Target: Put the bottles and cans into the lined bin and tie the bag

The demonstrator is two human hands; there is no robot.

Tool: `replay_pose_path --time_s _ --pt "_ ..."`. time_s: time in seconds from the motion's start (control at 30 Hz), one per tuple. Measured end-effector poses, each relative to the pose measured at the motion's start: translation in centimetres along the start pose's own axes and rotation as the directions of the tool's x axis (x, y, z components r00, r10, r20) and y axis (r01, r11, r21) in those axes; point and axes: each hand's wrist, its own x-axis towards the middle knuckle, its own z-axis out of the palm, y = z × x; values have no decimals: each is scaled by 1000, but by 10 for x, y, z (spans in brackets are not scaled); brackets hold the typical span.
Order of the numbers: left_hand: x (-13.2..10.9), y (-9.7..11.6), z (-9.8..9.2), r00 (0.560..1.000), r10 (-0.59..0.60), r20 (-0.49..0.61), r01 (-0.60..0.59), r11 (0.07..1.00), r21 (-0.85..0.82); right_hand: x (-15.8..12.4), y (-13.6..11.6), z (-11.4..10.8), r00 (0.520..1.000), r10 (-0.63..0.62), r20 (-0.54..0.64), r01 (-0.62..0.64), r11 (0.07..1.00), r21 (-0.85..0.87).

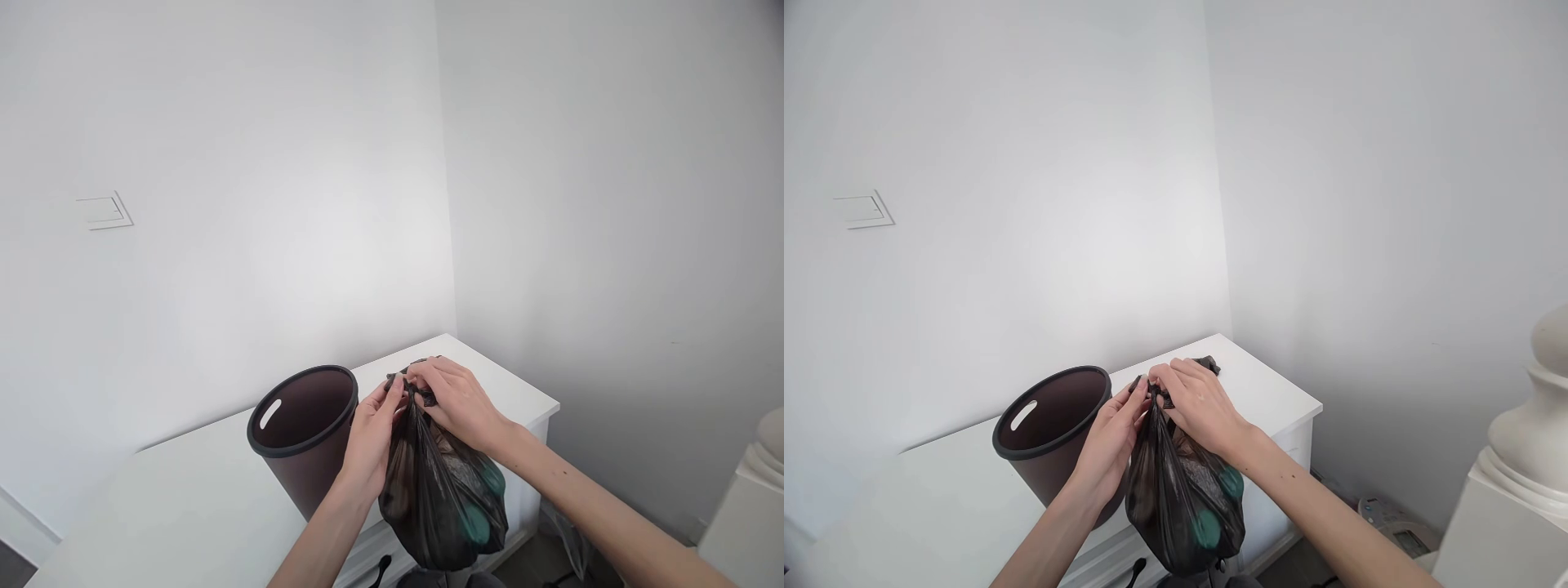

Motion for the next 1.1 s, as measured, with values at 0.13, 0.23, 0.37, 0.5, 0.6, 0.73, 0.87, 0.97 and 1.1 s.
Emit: replay_pose_path --time_s 0.13,0.23,0.37,0.5,0.6,0.73,0.87,0.97,1.1 --pt "6 -7 -3 996 -40 -74 28 988 -154 -10 0 -14 987 -24 159 12 997 76" --pt "14 -17 -9 984 -94 -154 43 952 -304 -30 -3 -23 969 43 242 -77 988 133" --pt "19 -34 -23 967 -141 -212 54 927 -372 -76 -4 -34 913 258 317 -330 922 200" --pt "14 -41 -29 972 -92 -217 22 952 -304 -115 2 -44 814 426 394 -543 800 257" --pt "5 -35 -21 974 -60 -220 5 970 -242 -119 7 -55 776 434 457 -590 756 283" --pt "-7 -18 2 986 -7 -166 -11 994 -111 -89 3 -61 733 428 529 -611 756 235" --pt "-14 1 22 996 85 -16 -80 977 200 -57 -18 -38 792 373 484 -430 903 6" --pt "-23 14 27 989 121 90 -146 915 377 -47 -27 -14 829 297 474 -273 954 -122" --pt "-46 20 10 976 204 77 -213 815 540 -45 -15 -10 787 403 467 -423 904 -67"
